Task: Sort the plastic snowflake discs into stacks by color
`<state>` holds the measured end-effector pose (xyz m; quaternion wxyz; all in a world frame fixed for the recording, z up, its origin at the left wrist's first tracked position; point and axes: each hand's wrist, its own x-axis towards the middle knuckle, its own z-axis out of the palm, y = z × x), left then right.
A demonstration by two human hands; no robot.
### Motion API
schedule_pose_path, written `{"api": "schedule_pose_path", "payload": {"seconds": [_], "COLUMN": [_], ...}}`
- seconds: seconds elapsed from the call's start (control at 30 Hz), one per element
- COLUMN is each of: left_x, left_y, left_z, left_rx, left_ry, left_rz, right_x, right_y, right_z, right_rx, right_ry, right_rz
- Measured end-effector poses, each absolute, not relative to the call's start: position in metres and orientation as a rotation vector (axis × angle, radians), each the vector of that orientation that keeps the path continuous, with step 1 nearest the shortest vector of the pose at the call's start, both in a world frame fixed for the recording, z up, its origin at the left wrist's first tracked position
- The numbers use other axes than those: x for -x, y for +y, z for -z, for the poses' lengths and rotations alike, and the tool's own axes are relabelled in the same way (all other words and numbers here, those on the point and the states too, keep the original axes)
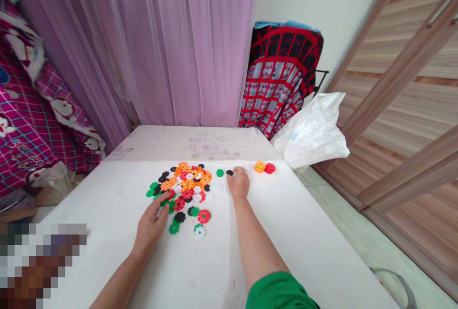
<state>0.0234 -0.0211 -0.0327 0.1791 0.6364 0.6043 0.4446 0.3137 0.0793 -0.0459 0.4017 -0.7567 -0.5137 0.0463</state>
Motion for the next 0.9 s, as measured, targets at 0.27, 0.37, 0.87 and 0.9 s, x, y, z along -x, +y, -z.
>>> {"api": "schedule_pose_path", "payload": {"seconds": [0.27,0.37,0.87,0.9], "left_x": [-0.026,-0.027,-0.03,-0.03], "left_y": [-0.021,-0.021,-0.024,-0.024], "left_z": [0.028,0.028,0.024,0.024], "left_rx": [-1.776,-1.793,-1.824,-1.827], "left_ry": [1.728,1.739,1.766,1.763], "left_rz": [-1.272,-1.262,-1.251,-1.252], "right_x": [-0.313,-0.307,-0.233,-0.234], "right_y": [0.046,0.027,-0.055,-0.054], "right_z": [0.046,0.043,0.027,0.028], "right_rx": [1.882,1.852,1.587,1.596], "right_ry": [-1.325,-1.362,-1.859,-1.844], "right_rz": [-0.136,-0.168,-0.253,-0.255]}}
